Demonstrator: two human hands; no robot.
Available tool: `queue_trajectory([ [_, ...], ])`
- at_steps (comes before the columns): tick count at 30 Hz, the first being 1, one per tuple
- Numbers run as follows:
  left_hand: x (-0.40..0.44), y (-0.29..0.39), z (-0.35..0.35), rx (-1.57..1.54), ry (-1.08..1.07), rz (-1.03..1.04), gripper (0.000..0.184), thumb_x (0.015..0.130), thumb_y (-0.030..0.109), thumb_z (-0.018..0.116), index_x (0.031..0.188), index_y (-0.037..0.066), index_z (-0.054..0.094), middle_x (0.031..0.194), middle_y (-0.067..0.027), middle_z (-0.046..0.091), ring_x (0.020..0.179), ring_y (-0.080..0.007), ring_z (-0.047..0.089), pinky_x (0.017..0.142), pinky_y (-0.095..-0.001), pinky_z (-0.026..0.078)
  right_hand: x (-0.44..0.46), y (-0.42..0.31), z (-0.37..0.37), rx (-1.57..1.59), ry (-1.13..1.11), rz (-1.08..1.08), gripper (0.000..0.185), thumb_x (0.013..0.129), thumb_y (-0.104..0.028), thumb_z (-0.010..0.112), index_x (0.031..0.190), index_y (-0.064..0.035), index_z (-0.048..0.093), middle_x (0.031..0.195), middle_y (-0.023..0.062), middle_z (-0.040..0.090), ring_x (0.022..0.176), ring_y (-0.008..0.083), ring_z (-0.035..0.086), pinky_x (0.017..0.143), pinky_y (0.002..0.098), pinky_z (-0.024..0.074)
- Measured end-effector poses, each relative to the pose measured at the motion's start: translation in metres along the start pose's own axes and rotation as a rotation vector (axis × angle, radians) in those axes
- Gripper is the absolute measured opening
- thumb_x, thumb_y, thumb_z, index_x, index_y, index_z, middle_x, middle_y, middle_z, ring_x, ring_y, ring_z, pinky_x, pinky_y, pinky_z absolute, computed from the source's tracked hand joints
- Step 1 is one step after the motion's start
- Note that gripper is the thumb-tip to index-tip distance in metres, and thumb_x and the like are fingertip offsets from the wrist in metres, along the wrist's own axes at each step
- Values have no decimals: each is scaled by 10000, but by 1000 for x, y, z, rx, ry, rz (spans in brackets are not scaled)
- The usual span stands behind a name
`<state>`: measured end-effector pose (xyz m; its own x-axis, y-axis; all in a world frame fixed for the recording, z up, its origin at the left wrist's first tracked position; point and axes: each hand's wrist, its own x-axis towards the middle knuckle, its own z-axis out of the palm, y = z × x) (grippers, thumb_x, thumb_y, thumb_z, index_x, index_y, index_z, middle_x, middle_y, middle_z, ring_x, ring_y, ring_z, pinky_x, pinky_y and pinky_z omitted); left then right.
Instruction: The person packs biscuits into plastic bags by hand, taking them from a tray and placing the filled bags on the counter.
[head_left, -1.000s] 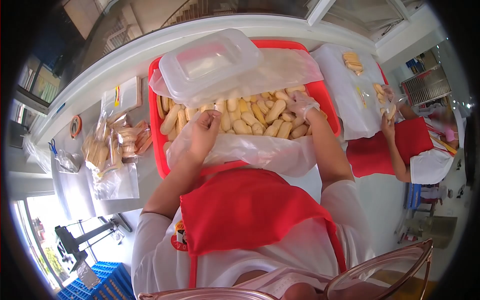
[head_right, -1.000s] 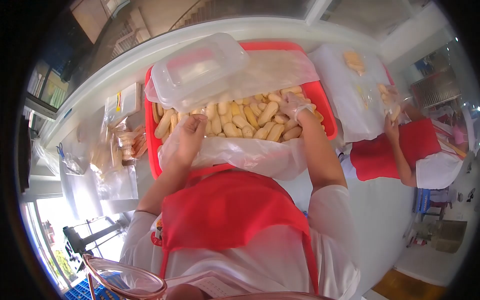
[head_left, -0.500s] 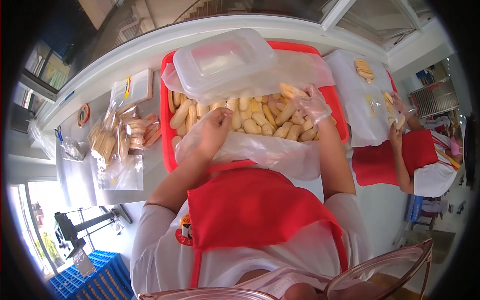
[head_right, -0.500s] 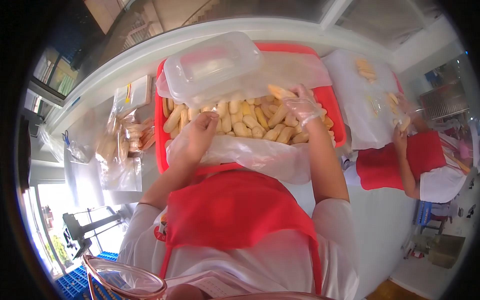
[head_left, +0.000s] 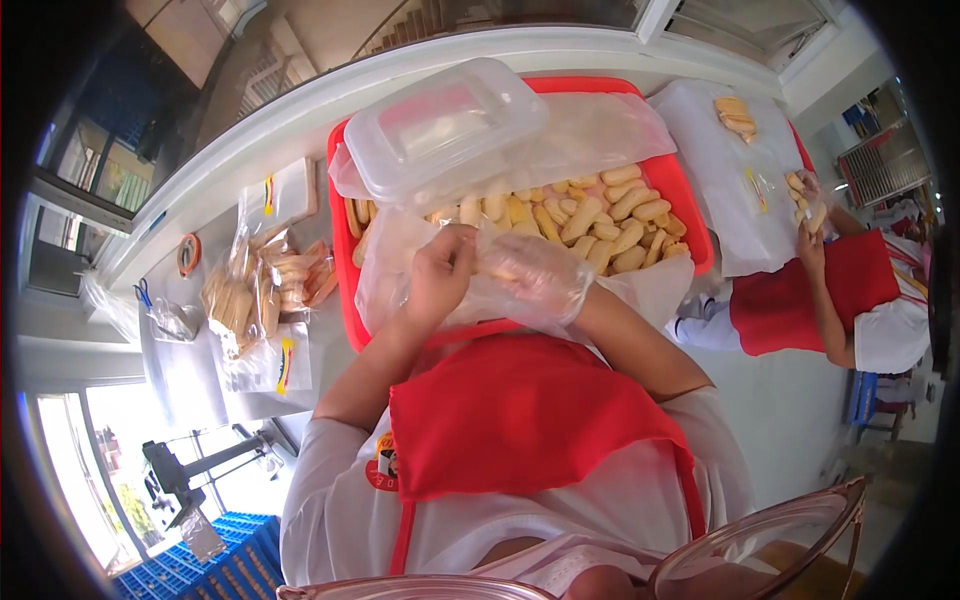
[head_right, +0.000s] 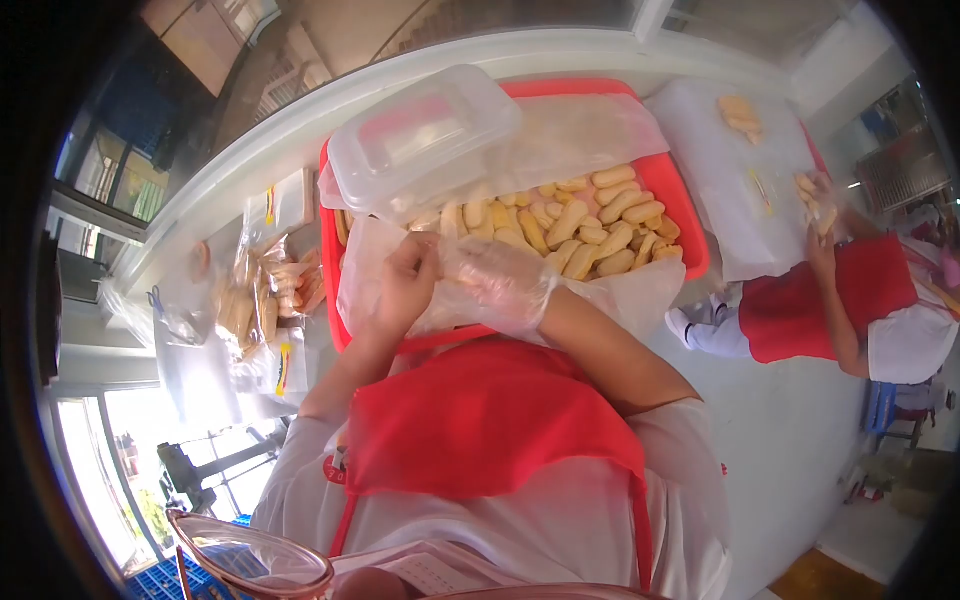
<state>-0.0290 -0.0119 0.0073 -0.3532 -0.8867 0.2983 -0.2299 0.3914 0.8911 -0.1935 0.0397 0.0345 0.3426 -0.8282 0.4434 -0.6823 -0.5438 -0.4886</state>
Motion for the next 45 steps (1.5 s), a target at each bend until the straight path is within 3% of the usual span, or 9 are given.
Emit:
queue_trajectory([
  [4,2,43,-9,181,-101,182,164,757,10,527,901,74,570,627,-117,535,570,-251,544,507,-307,432,1,18,16,-74,-341,-127,242,763,-126,565,1003,-102,552,911,122,575,827,284,559,692,347,462],
  [7,-1,68,-18,379,-252,419,130,757,15,543,881,42,568,698,-118,564,632,-251,558,562,-317,450,5,4,2,344,-178,43,297,784,-101,541,1080,-78,533,954,110,586,845,251,574,710,328,470],
  [10,-9,61,-9,289,-280,532,162,720,-1,559,875,48,574,698,-110,569,638,-278,552,571,-353,453,8,5,3,1722,-131,771,356,786,-65,540,1137,-26,495,993,92,584,859,188,572,750,285,466],
  [24,-4,63,0,267,-222,782,270,684,74,598,946,97,542,794,-54,552,713,-219,519,686,-327,412,16,28,42,1906,-56,356,393,838,-173,517,1204,-53,438,1117,45,481,976,98,483,795,201,421],
  [27,-17,31,11,-271,334,513,480,755,189,607,1170,119,377,1025,-57,476,813,-177,443,733,-321,353,17,34,31,1596,86,451,397,831,-156,539,1201,-53,439,1130,32,472,970,101,490,777,205,429],
  [28,-13,23,2,-426,345,95,623,778,261,607,1262,126,239,1190,-71,364,1013,-179,396,827,-344,343,17,29,26,1529,127,471,406,821,-144,554,1199,-51,439,1129,32,475,963,108,496,764,211,434],
  [31,3,22,-13,-1370,85,-214,652,779,322,612,1271,118,235,1226,-84,350,1106,-219,380,909,-364,323,13,1,20,1483,191,495,446,785,-109,604,1194,-50,437,1112,41,500,935,137,520,722,236,447],
  [35,7,5,-12,-1321,114,-290,551,785,307,612,1225,115,340,1123,-75,477,1062,-210,454,928,-373,357,9,1,44,424,253,33,471,773,-92,609,1207,-70,429,1114,93,525,957,201,529,747,279,448],
  [45,-9,-48,-28,-1664,108,-436,502,756,436,583,1138,130,473,974,-35,554,868,-204,549,762,-358,483,1,52,-42,98,-279,147,379,755,-169,601,1111,-84,503,1018,101,564,902,277,550,782,337,433],
])
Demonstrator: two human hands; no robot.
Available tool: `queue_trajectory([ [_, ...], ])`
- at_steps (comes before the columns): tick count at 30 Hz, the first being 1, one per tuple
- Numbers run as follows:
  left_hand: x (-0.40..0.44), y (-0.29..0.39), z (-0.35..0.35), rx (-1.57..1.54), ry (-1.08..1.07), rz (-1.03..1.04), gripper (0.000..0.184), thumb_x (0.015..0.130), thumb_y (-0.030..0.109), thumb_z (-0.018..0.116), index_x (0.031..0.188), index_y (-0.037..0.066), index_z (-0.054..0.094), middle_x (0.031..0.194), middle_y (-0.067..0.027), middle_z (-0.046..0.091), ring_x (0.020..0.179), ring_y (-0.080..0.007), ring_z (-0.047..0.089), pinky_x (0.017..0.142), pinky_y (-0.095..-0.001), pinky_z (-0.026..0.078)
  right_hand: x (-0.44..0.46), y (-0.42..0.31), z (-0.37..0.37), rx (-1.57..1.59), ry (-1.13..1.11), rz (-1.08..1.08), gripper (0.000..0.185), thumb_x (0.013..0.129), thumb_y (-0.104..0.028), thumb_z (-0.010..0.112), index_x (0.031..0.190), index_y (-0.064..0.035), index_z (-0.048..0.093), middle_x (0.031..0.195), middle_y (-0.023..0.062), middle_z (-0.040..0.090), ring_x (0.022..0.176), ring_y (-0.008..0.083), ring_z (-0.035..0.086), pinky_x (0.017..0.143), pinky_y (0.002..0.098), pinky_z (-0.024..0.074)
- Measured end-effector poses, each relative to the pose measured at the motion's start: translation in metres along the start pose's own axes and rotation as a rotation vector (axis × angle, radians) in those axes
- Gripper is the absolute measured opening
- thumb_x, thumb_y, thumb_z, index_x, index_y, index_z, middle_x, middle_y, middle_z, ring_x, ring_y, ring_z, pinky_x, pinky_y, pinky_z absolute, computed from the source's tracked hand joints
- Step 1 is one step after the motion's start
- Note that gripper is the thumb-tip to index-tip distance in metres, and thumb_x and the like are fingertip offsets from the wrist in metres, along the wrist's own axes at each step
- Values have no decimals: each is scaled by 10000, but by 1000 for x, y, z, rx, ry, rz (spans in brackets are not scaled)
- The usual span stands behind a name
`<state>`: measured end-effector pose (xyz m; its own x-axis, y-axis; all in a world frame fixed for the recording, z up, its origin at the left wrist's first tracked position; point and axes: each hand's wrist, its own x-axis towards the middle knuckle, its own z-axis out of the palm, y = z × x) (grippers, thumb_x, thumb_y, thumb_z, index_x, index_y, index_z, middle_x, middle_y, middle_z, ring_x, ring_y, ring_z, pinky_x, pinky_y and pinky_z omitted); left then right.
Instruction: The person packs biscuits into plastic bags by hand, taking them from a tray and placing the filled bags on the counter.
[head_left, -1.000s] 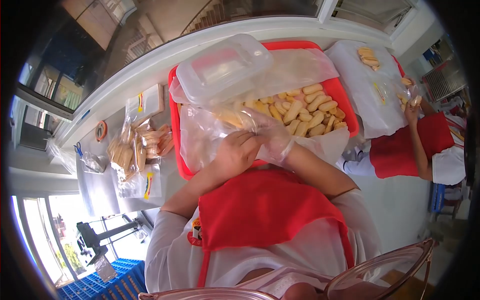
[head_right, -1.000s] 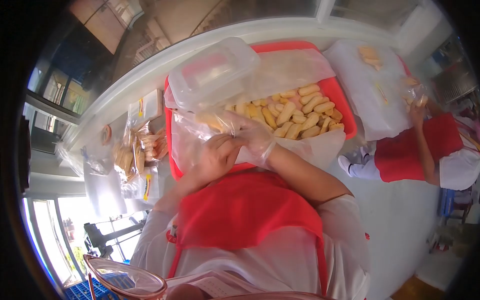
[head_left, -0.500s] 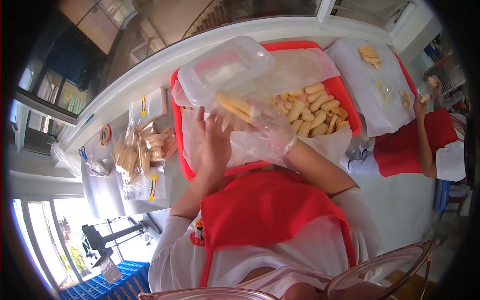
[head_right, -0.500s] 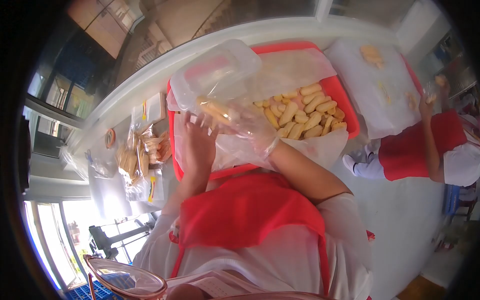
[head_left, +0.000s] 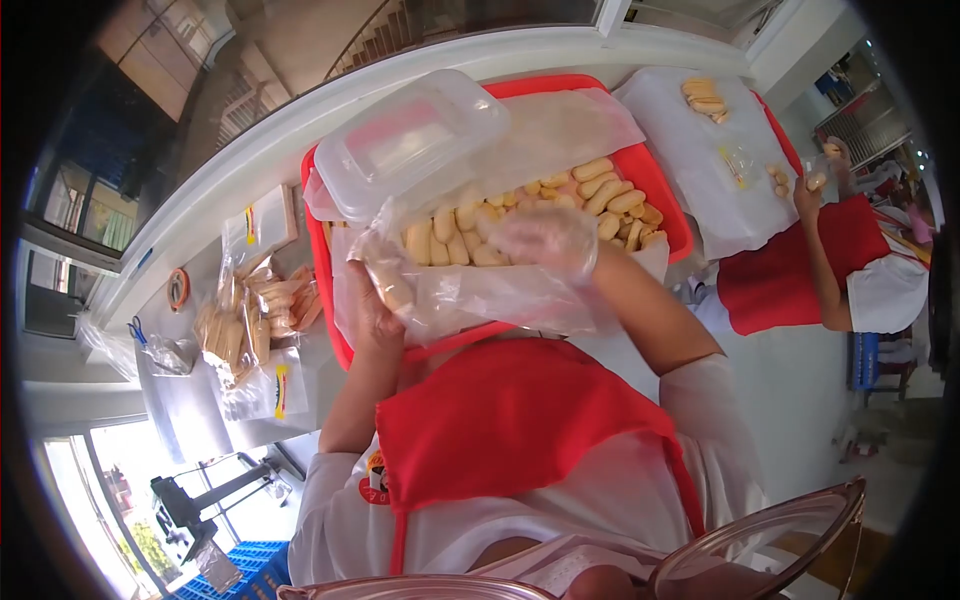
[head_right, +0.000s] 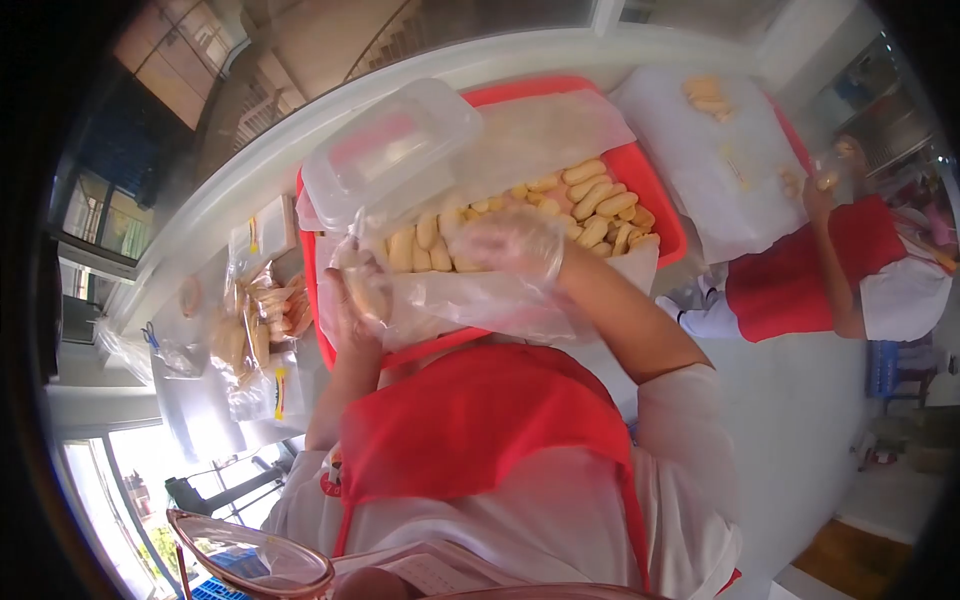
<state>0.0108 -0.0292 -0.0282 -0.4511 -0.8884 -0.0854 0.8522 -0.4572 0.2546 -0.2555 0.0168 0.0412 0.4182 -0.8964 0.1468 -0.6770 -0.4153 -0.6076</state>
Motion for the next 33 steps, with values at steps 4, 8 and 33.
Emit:
queue_trajectory([
  [4,-2,-5,10,-91,-109,39,476,778,402,572,1161,141,466,986,-60,546,868,-221,541,734,-365,484,8,69,-25,-562,-359,272,399,708,-168,604,1087,-89,510,958,121,585,887,287,561,752,343,441],
  [8,-3,3,-12,-128,-247,-56,460,821,358,522,1202,119,420,1021,-51,527,904,-208,530,789,-370,451,2,83,-26,-732,-570,382,406,675,-139,595,1069,-96,504,920,133,594,872,290,565,723,360,446],
  [33,3,2,-9,-307,-286,-178,414,847,355,480,1162,93,424,966,-74,514,850,-209,525,719,-323,483,-10,29,0,-26,-444,238,518,735,-305,605,1204,-140,458,1096,139,538,1029,344,485,905,372,373],
])
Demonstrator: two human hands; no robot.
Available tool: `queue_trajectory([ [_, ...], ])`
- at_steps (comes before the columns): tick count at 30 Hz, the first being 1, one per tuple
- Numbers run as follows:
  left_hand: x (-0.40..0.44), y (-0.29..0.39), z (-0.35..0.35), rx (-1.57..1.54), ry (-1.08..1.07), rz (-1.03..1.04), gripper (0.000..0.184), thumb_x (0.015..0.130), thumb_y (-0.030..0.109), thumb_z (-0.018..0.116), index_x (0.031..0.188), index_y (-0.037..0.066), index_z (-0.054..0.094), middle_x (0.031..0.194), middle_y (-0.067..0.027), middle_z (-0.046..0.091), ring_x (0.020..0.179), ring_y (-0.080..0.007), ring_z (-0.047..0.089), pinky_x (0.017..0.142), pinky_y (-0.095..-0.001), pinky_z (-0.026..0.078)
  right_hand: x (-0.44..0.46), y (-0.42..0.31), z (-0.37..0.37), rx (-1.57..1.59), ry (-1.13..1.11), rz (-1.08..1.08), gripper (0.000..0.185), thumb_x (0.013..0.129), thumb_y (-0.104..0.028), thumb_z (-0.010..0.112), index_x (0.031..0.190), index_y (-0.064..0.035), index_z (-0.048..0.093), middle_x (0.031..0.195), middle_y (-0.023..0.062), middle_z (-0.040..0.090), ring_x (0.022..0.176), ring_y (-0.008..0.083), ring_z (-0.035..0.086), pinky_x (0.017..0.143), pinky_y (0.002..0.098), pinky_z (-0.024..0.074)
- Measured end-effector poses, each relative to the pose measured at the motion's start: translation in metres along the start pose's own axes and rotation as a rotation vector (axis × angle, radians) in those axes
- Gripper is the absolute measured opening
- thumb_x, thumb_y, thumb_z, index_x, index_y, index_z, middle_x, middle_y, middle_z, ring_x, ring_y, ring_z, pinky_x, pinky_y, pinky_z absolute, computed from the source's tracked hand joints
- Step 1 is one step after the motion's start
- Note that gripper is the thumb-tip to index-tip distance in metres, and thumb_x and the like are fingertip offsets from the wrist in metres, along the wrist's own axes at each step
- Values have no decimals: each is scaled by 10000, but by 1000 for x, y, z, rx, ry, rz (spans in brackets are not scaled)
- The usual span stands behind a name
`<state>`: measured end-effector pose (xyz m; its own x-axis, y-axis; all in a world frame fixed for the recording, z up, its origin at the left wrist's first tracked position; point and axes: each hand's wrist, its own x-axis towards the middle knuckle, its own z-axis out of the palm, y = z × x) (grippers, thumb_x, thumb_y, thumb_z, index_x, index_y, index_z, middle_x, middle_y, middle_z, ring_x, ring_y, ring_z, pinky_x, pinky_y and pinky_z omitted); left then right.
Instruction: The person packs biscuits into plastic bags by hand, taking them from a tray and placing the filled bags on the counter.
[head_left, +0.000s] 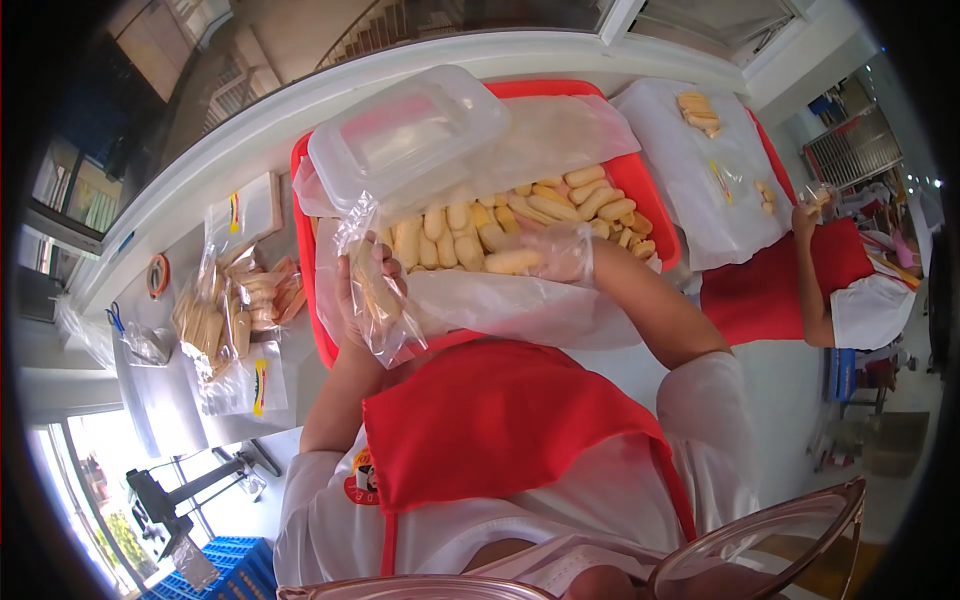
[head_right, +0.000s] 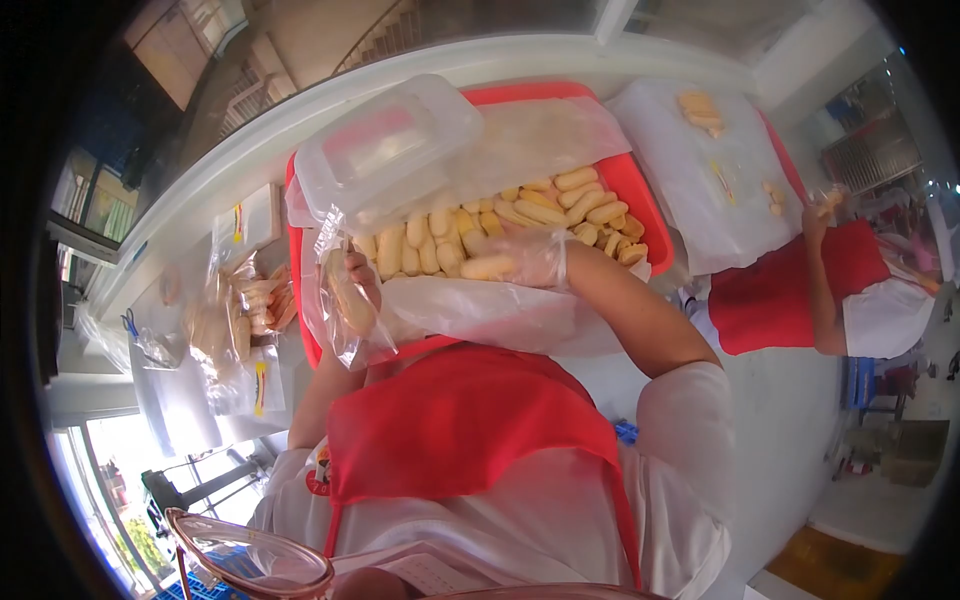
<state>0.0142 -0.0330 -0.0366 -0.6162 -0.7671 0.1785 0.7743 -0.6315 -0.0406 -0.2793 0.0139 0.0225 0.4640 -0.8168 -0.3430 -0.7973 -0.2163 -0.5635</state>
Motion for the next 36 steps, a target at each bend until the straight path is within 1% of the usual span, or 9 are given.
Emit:
queue_trajectory([
  [2,0,0,1,-28,-12,-8,409,846,349,484,1157,89,429,970,-80,517,851,-214,529,720,-325,486,-5,3,-5,655,85,229,520,764,-324,576,1225,-134,429,1103,156,526,1025,356,484,895,390,380],
  [5,-2,-2,9,-18,20,-2,400,847,337,485,1149,81,437,977,-88,520,853,-221,531,720,-333,489,9,12,1,563,109,418,521,801,-319,532,1264,-141,372,1108,184,504,1000,336,501,849,396,409],
  [8,-3,-3,10,-9,20,-5,402,844,329,493,1150,76,437,962,-95,530,845,-224,537,729,-340,491,19,22,12,-27,225,223,501,822,-314,506,1269,-142,358,1109,201,493,956,343,515,799,393,433],
  [14,-2,-5,8,134,164,118,373,828,306,522,1128,90,472,931,-80,558,825,-223,545,739,-353,487,28,12,20,-250,233,252,469,846,-301,460,1267,-133,341,1178,233,434,1026,367,472,815,394,414],
  [17,1,-7,11,203,150,203,336,821,286,531,1103,106,500,962,-60,572,860,-228,549,759,-363,475,25,34,44,-269,498,-109,483,839,-303,466,1271,-135,330,1124,244,454,979,363,493,787,414,414],
  [20,1,-7,13,213,92,197,317,809,262,544,1091,119,515,981,-43,586,904,-216,553,791,-363,461,30,41,54,-228,532,-60,576,798,-278,533,1290,-104,291,1033,218,490,964,363,486,825,393,397],
  [23,-1,-7,17,193,201,302,311,806,261,539,1084,124,518,986,-32,594,921,-194,558,810,-362,450,7,-37,13,-137,63,256,594,813,-335,491,1317,-132,251,1147,225,442,1041,360,459,867,408,380],
  [26,-4,-7,27,176,285,351,294,816,275,517,1070,126,527,965,-26,600,908,-178,563,807,-358,451,8,-46,21,-262,-13,350,602,819,-383,463,1327,-159,231,1260,223,350,1114,351,418,915,415,354],
  [36,-13,6,29,257,229,342,295,817,297,500,1056,129,538,975,-20,590,922,-188,549,803,-354,453,20,-6,52,-345,477,232,573,780,-326,535,1288,-164,325,1296,214,293,1138,377,367,912,412,353],
])
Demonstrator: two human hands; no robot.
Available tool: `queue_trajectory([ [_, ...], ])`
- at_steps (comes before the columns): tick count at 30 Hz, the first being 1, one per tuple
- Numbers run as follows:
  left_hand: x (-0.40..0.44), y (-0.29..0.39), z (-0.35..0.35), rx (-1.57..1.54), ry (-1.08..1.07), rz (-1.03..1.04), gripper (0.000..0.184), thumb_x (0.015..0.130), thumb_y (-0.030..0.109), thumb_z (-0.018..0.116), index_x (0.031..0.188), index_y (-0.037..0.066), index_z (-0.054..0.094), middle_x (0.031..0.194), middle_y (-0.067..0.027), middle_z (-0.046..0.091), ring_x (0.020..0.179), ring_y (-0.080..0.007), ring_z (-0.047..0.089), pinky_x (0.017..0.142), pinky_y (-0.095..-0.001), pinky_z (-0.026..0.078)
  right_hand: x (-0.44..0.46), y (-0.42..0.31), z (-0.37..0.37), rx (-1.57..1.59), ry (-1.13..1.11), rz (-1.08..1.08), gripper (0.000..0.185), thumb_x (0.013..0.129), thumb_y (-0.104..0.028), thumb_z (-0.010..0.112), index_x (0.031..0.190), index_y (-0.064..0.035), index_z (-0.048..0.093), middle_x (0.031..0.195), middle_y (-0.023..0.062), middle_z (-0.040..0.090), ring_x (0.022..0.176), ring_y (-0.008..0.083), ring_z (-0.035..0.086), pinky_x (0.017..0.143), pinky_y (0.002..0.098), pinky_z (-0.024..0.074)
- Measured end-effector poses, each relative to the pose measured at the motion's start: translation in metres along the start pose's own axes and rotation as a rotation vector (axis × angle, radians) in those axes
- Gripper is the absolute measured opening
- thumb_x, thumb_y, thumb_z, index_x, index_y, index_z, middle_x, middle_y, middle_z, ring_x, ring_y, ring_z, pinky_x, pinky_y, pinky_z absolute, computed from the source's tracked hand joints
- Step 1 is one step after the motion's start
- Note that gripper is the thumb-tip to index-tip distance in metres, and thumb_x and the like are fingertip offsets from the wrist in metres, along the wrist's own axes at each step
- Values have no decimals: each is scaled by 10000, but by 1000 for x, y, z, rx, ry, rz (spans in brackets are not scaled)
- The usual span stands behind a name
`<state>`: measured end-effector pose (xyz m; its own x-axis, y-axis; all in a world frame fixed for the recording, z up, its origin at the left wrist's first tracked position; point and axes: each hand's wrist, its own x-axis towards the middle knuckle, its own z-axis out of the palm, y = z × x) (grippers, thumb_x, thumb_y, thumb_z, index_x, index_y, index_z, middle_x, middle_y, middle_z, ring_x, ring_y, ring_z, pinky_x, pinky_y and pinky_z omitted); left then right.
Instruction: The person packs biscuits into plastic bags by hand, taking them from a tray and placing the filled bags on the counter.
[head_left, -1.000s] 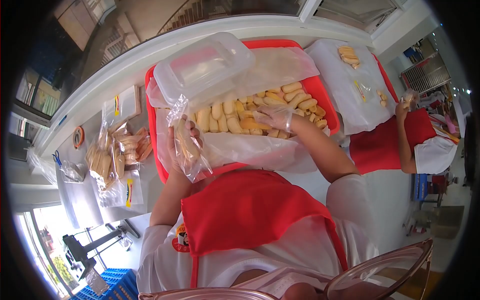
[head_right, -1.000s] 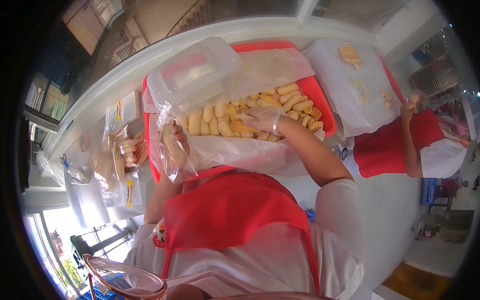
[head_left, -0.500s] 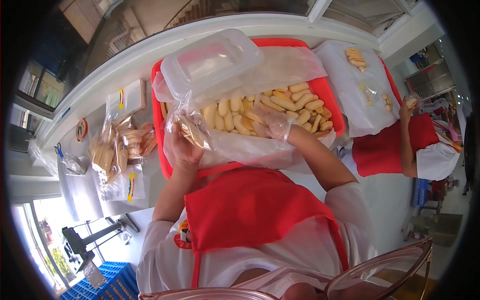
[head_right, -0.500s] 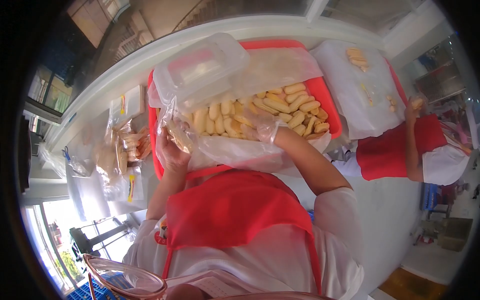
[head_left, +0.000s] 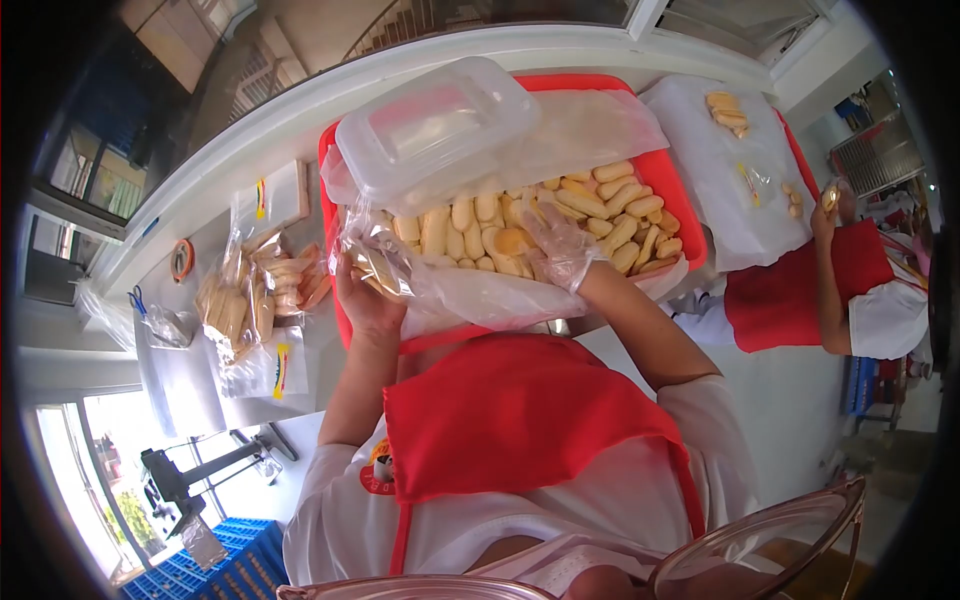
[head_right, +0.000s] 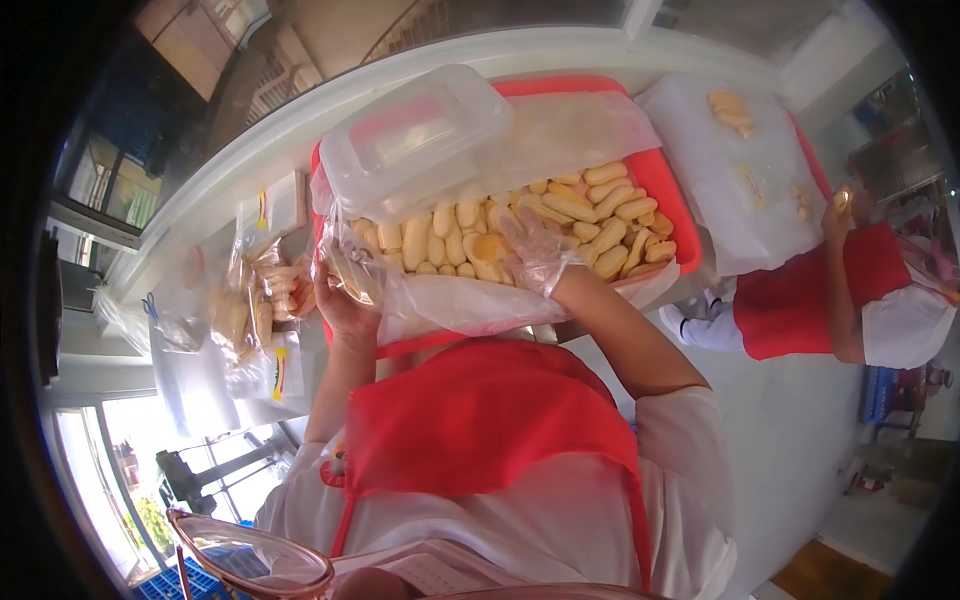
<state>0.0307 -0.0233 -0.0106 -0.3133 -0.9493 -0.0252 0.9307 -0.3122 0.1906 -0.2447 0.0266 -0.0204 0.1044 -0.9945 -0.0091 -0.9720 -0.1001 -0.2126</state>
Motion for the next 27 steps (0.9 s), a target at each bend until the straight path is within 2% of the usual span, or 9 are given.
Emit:
queue_trajectory([
  [2,-2,0,0,9,-27,-11,295,817,299,498,1054,128,539,975,-18,586,927,-187,544,802,-354,453,0,10,16,-70,189,-136,575,767,-331,556,1277,-175,340,1268,194,339,1086,340,429,849,395,397],
  [5,-4,0,-2,4,45,-5,292,815,299,499,1051,132,540,967,-18,583,918,-186,545,799,-352,455,1,5,-9,216,123,-232,549,732,-242,613,1229,-129,409,1066,191,495,930,291,518,774,358,426],
  [8,-3,-1,-5,-6,17,-15,293,816,302,500,1051,134,540,960,-15,586,911,-184,548,795,-348,456,1,2,-17,572,36,165,431,706,-144,624,1111,-92,488,856,113,537,774,208,538,704,301,432],
  [12,-3,2,-6,-7,-15,-15,288,817,300,501,1047,133,544,960,-10,590,903,-180,551,797,-346,455,9,28,4,1047,45,301,280,671,-91,633,911,-80,489,794,29,470,727,120,474,665,248,417],
  [15,-4,3,-7,-6,12,-10,284,818,297,500,1043,131,547,966,-9,592,902,-179,553,798,-349,454,11,29,5,1046,-17,209,233,687,-97,617,874,-68,481,777,47,481,711,133,469,649,268,412],
  [18,-4,3,-5,-27,35,-12,286,819,300,498,1042,128,547,972,-12,591,900,-183,557,799,-353,453,20,33,4,635,-144,-77,178,696,-82,580,837,-63,473,754,66,471,702,159,469,634,277,396],
  [21,-4,3,-4,-66,-13,-56,313,822,309,493,1063,113,529,988,-22,586,896,-190,562,801,-362,453,32,35,3,592,-190,-201,161,684,-88,557,812,-57,464,742,95,479,703,208,482,622,294,390],
  [24,-4,3,1,-144,-108,-126,372,827,326,488,1098,72,494,1013,-49,575,902,-198,565,793,-366,462,46,31,-6,270,-264,-262,189,660,-109,558,816,-55,465,759,111,500,713,250,490,636,317,393],
  [27,-6,3,15,-274,-127,-188,421,834,341,481,1119,32,462,1026,-74,567,917,-207,564,787,-366,471,48,23,-24,364,-282,-172,209,654,-133,563,822,-53,469,778,126,518,737,278,501,663,346,392],
])
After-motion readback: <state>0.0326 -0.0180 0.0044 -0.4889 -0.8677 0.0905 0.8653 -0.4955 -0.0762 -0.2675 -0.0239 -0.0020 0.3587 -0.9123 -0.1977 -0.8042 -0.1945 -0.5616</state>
